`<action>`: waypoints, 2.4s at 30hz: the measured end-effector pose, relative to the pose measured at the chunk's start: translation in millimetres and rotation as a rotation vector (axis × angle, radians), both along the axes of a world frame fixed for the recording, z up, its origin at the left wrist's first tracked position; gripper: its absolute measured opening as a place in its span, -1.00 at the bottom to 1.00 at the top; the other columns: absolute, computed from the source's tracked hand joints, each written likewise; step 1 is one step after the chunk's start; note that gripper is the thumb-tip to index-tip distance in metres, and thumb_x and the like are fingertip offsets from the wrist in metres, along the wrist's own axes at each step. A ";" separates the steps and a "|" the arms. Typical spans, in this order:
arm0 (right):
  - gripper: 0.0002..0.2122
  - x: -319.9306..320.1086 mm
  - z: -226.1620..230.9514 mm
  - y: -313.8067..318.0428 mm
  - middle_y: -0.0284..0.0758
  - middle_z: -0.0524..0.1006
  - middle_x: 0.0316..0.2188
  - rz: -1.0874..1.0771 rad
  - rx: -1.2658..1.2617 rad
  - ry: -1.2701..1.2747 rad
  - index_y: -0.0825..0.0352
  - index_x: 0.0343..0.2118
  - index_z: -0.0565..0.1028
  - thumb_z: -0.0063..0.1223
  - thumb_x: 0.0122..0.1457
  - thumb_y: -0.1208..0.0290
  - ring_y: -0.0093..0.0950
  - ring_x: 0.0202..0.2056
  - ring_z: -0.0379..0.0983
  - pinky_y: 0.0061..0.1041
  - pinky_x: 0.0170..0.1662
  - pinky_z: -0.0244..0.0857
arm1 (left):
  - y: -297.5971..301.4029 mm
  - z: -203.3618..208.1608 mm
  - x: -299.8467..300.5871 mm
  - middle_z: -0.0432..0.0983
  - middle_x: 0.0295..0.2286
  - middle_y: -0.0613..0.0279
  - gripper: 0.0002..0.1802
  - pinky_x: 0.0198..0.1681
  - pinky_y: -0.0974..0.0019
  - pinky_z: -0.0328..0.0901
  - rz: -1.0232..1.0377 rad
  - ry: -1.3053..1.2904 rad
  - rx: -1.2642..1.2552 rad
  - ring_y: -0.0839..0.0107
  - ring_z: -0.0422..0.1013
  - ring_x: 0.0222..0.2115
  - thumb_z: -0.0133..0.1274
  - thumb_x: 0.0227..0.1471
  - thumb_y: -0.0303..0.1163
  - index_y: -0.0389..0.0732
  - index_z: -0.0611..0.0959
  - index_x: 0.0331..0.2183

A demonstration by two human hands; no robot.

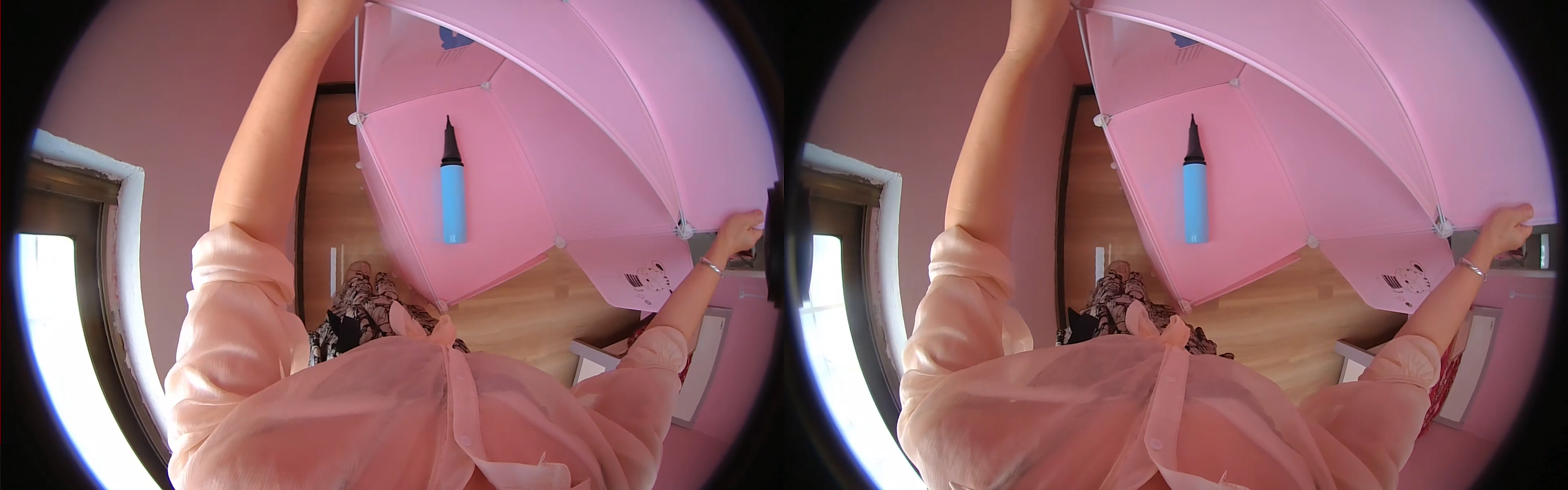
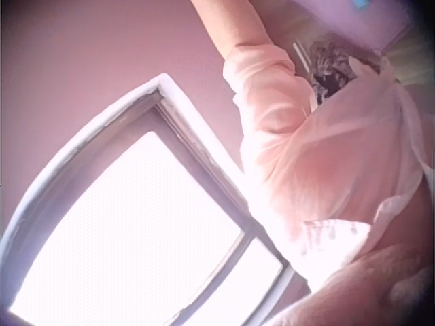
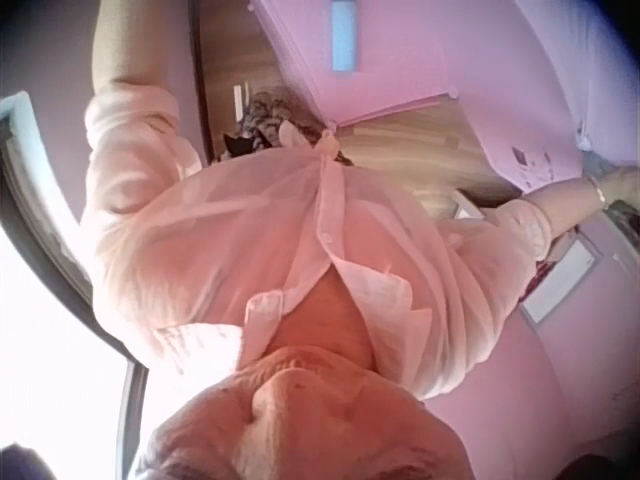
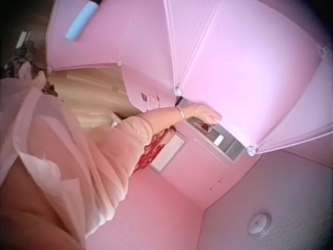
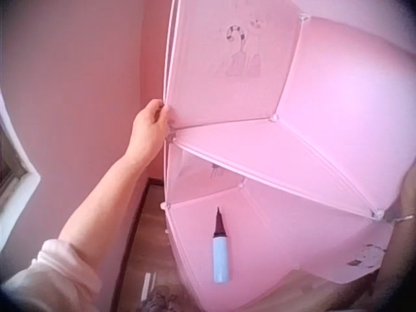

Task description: The person assembles a pink plastic wardrobe by snapping plastic panels and frames into white corner connectors by hand.

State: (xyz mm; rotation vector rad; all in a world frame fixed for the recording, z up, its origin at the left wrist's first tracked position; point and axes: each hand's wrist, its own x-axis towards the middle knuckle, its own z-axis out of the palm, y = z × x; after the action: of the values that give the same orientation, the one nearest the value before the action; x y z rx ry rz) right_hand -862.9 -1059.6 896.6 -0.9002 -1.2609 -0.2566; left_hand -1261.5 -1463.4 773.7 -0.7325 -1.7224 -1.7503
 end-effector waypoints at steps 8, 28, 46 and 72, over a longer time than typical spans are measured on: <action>-0.50 27.3 -16.1 12.2 0.20 0.39 -0.45 0.050 -0.065 0.049 0.67 -0.52 0.33 -0.30 0.04 0.13 -0.06 -0.37 0.34 -0.28 -0.25 0.19 | -8.6 -30.4 23.0 0.33 -0.66 0.27 -0.83 -0.52 0.47 0.19 -0.088 0.004 0.053 0.55 0.23 -0.61 -0.13 0.01 -0.40 -0.31 0.43 -0.37; -0.57 6.0 -43.2 -129.4 -0.17 0.40 -0.25 -0.136 -0.161 -0.272 0.42 -0.17 0.29 -0.24 0.10 0.10 -0.33 -0.24 0.35 -0.45 -0.20 0.19 | -32.4 -62.2 -27.6 0.38 -0.52 0.20 -0.51 -0.31 0.39 0.22 -0.400 -0.120 -0.231 0.45 0.30 -0.47 -0.09 -0.04 -0.03 -0.30 0.40 -0.26; -0.56 -204.0 -136.7 -258.3 -0.15 0.29 -0.14 0.555 0.177 -1.228 0.25 -0.12 0.31 0.06 -0.12 0.27 -0.24 -0.08 0.19 -0.20 -0.05 0.07 | -40.1 -45.0 -48.4 0.33 -0.75 0.10 -0.58 -0.58 0.12 0.19 -0.271 0.124 -0.547 0.03 0.30 -0.64 -0.28 0.03 -0.03 -0.20 0.33 -0.57; -0.62 -208.2 -141.9 -252.8 -0.17 0.33 -0.16 0.517 0.219 -1.160 0.20 -0.15 0.35 0.03 -0.13 0.44 -0.23 -0.13 0.24 -0.23 -0.08 0.13 | -23.7 -44.9 -55.2 0.34 -0.72 0.10 -0.53 -0.48 0.27 0.20 -0.342 -0.167 -0.268 0.17 0.30 -0.64 -0.31 0.05 -0.11 -0.28 0.46 -0.61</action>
State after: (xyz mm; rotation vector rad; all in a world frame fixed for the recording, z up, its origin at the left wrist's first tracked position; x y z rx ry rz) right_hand -1071.1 -1312.3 754.7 -0.1370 -2.4147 -0.5208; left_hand -1316.7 -1487.0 728.9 -1.0765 -2.0705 -1.8649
